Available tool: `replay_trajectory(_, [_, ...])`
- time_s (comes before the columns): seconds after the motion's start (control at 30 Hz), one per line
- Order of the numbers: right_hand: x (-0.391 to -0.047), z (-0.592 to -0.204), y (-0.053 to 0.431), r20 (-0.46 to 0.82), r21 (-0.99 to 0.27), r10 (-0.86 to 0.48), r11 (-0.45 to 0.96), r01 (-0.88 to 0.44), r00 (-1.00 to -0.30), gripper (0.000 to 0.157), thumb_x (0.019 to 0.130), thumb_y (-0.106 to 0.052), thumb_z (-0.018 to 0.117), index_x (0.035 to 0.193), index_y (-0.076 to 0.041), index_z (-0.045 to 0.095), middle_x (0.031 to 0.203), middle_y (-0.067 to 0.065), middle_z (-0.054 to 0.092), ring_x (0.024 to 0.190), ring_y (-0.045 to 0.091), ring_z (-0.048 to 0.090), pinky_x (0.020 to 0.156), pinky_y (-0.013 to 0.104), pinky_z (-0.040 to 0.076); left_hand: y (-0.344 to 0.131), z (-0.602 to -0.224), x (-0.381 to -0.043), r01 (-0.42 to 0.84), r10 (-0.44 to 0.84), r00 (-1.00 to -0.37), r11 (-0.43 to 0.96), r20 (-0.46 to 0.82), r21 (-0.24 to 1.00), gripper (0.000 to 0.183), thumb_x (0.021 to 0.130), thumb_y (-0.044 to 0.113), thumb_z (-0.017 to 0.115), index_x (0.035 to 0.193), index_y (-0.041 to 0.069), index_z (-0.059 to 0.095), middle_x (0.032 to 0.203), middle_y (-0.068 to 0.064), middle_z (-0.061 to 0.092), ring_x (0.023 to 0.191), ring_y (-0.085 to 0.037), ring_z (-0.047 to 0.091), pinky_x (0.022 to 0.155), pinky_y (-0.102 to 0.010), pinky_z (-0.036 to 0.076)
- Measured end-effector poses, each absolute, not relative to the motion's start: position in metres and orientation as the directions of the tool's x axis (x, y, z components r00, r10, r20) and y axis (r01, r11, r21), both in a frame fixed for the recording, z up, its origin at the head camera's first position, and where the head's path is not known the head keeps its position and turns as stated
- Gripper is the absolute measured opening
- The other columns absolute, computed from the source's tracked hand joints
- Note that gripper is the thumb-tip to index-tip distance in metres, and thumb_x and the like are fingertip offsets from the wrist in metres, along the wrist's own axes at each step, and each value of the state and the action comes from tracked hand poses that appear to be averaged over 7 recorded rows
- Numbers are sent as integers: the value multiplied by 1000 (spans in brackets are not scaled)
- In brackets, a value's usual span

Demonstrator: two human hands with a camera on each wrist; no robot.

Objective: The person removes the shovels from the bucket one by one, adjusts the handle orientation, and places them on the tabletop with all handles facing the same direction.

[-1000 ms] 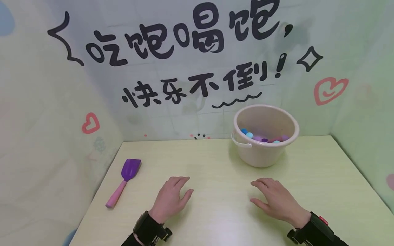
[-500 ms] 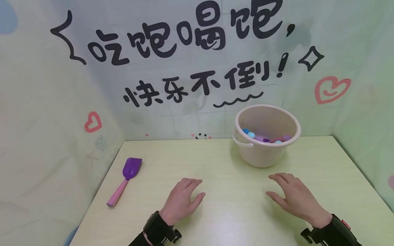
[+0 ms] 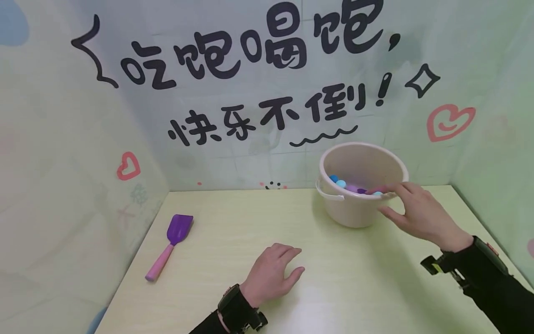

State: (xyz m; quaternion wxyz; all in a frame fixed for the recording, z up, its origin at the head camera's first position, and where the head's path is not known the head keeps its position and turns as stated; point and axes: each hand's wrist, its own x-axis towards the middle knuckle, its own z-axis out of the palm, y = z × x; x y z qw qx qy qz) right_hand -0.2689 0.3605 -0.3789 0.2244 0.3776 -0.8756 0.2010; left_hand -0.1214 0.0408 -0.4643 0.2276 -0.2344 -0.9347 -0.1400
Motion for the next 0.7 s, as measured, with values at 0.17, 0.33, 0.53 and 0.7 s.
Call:
replay_trajectory(0.17, [-302, -360, 354, 293, -268, -590, 705, -657, -752, 55, 84, -32, 68, 121, 5, 51, 113, 24, 57, 94, 38, 61, 77, 53, 51, 68, -461, -127, 541, 428, -769, 831, 475, 127, 33, 87, 37, 61, 111, 14, 65, 101, 5, 66, 95, -10, 59, 81, -22, 48])
replay_trajectory(0.33, [-333, -351, 343, 85, -306, -573, 764, -568, -815, 66, 86, -40, 63, 129, 5, 43, 123, 28, 51, 101, 40, 59, 82, 56, 50, 91, -464, -135, 561, 466, -761, 822, 452, 97, 32, 90, 39, 57, 111, 16, 65, 101, 7, 66, 95, -8, 59, 80, -20, 47])
replay_trajectory(0.53, [-360, -354, 328, -88, -273, -579, 797, -539, -811, 61, 84, -43, 62, 119, 6, 50, 101, 18, 62, 85, 27, 58, 75, 44, 50, 114, -471, -150, 543, 471, -774, 838, 423, 61, 33, 90, 41, 55, 111, 17, 65, 101, 8, 66, 94, -8, 59, 80, -19, 47])
replay_trajectory(0.7, [-378, -357, 319, -178, -231, -597, 798, -556, -782, 49, 84, -42, 62, 98, 5, 59, 77, 7, 61, 72, 21, 54, 69, 34, 43, 125, -478, -164, 517, 450, -782, 855, 432, 45, 34, 90, 43, 54, 111, 19, 65, 101, 8, 66, 94, -8, 60, 79, -18, 48])
